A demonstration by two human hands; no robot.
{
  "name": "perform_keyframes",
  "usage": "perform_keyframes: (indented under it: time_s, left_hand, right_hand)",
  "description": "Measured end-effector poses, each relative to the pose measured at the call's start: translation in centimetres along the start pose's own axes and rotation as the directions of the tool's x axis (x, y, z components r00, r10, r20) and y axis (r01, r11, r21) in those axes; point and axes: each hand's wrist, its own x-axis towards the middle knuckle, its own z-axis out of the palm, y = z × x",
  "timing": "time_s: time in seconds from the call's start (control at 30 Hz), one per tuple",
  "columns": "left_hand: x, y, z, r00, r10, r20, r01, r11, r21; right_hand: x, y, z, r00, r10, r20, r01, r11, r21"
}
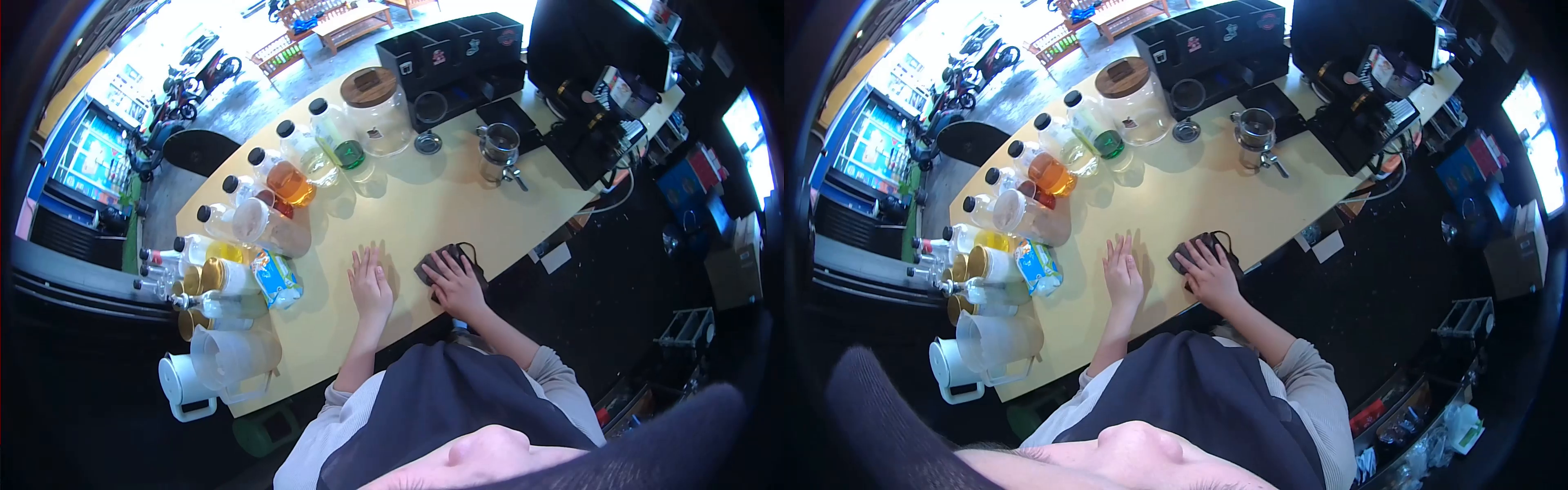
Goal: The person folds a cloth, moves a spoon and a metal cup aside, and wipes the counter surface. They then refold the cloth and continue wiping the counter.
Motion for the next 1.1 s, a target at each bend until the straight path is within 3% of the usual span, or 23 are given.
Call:
perform_keyframes:
  time_s: [0.13,0.23,0.3,0.47,0.53,0.6,0.7,0.8,0.9,1.0,1.1]
  left_hand:
    - [-0.7,-1.9,-0.6,0.999,-0.053,-0.007,0.053,0.999,0.012]
    - [-1.7,-2.8,-1.8,0.994,-0.097,-0.044,0.098,0.995,0.024]
    - [-2.4,-3.2,-2.8,0.989,-0.119,-0.085,0.121,0.992,0.019]
    - [-4.5,-5.8,-4.6,0.967,-0.212,-0.142,0.220,0.975,0.039]
    - [-4.7,-6.0,-5.0,0.957,-0.243,-0.161,0.252,0.967,0.037]
    - [-4.8,-6.1,-5.6,0.947,-0.258,-0.189,0.269,0.963,0.034]
    - [-4.8,-6.8,-5.9,0.939,-0.244,-0.244,0.259,0.965,0.032]
    - [-5.2,-6.9,-6.7,0.929,-0.262,-0.260,0.276,0.961,0.019]
    - [-6.3,-7.8,-6.9,0.910,-0.315,-0.269,0.328,0.945,0.006]
    - [-7.9,-7.5,-7.5,0.877,-0.374,-0.303,0.393,0.920,0.002]
    - [-9.8,-8.0,-7.8,0.852,-0.402,-0.335,0.426,0.905,-0.003]
  right_hand:
    - [3.6,2.5,-0.3,0.992,-0.095,0.085,0.099,0.994,-0.046]
    - [8.7,3.7,0.7,1.000,-0.028,0.009,0.029,0.997,-0.070]
    - [12.3,3.6,2.2,0.987,0.070,-0.148,-0.088,0.989,-0.122]
    - [16.3,0.3,4.9,0.993,0.015,-0.120,-0.029,0.992,-0.119]
    - [14.8,-2.2,5.0,0.982,-0.187,0.038,0.190,0.974,-0.122]
    - [11.4,-4.4,5.5,0.908,-0.387,0.158,0.401,0.914,-0.067]
    - [5.9,-5.3,3.3,0.768,-0.596,0.233,0.563,0.802,0.198]
    - [8.0,-4.0,1.6,0.737,-0.561,0.376,0.533,0.826,0.185]
    - [13.4,-2.4,5.0,0.885,-0.428,0.183,0.420,0.904,0.084]
    - [17.5,-4.4,8.1,0.923,-0.383,0.041,0.383,0.923,-0.014]
    - [18.9,-9.3,10.2,0.948,-0.310,0.080,0.317,0.943,-0.105]
